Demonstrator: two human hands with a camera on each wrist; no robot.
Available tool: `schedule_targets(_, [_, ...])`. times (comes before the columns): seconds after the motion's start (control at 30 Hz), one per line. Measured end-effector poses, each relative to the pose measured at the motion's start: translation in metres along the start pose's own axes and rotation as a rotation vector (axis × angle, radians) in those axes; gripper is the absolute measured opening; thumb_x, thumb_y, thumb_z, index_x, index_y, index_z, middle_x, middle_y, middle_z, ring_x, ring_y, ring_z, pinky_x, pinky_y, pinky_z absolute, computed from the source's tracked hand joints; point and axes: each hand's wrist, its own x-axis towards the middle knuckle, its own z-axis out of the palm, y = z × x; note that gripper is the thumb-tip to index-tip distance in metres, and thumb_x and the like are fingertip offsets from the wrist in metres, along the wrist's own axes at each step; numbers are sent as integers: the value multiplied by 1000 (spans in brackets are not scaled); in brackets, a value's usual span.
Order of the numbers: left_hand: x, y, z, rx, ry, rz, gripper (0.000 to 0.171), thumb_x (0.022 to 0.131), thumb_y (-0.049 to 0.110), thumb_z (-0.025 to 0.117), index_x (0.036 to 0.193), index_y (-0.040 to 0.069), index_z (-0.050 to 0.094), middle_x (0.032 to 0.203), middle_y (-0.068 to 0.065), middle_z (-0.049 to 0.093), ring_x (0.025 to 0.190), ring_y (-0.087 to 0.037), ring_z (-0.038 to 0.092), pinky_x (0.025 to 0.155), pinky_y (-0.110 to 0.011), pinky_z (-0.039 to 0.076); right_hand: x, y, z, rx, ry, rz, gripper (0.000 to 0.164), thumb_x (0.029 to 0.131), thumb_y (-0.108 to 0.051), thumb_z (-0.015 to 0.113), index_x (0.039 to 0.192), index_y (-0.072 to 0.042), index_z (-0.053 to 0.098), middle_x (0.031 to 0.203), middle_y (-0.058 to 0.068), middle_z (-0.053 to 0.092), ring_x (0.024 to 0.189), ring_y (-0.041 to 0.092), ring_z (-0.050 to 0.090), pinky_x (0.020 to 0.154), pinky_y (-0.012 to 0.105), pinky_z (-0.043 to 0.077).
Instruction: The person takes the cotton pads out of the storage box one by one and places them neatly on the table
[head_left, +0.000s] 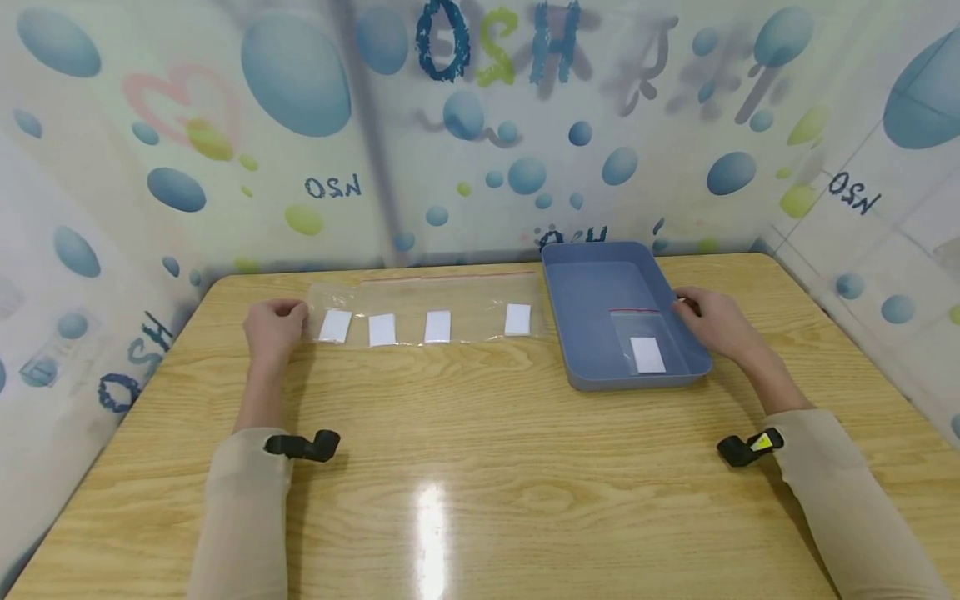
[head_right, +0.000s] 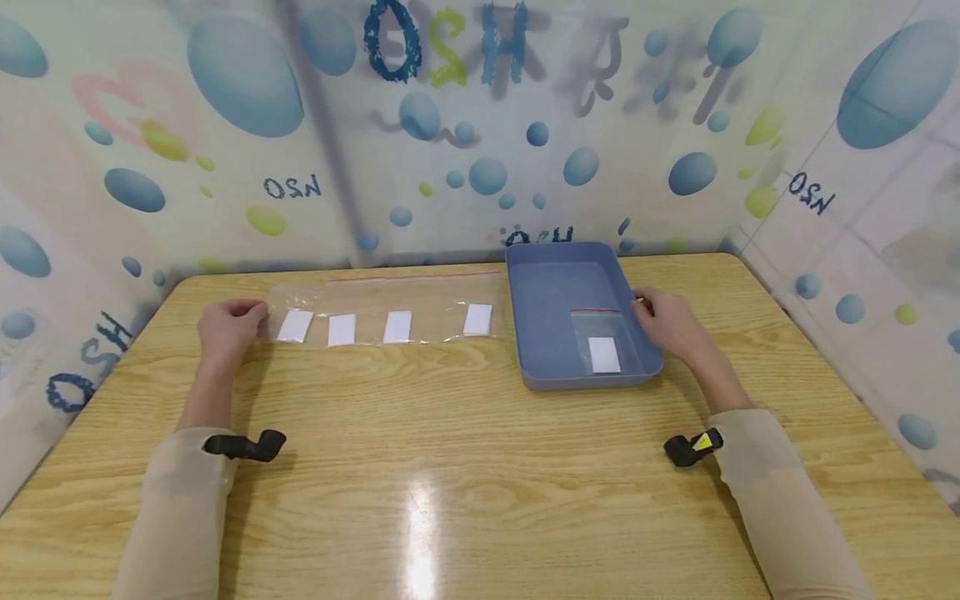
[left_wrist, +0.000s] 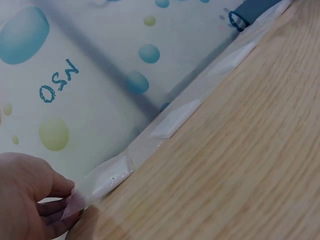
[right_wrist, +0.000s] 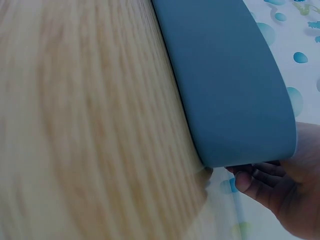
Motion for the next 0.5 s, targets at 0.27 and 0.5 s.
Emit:
schedule_targets(0.27, [-2,4,-3,-17,-54,-54,41,103,20,48,132,-5,63,130,-22,60,119,-30,52,77,-23,42,0,-1,0,3,1,1,40,107,-13,46,131,18,53,88,19,62,72,25,50,62,34,40])
schedule_targets(0.5, [-3,6,-7,-41,-67,-90,44,99,17,47,136,-2,60,134,-21,57,117,-29,49,77,-23,42,0,-2,0,-6,6,7,39,107,-13,46,131,18,53,98,26,64,78,29,55,66,37,44])
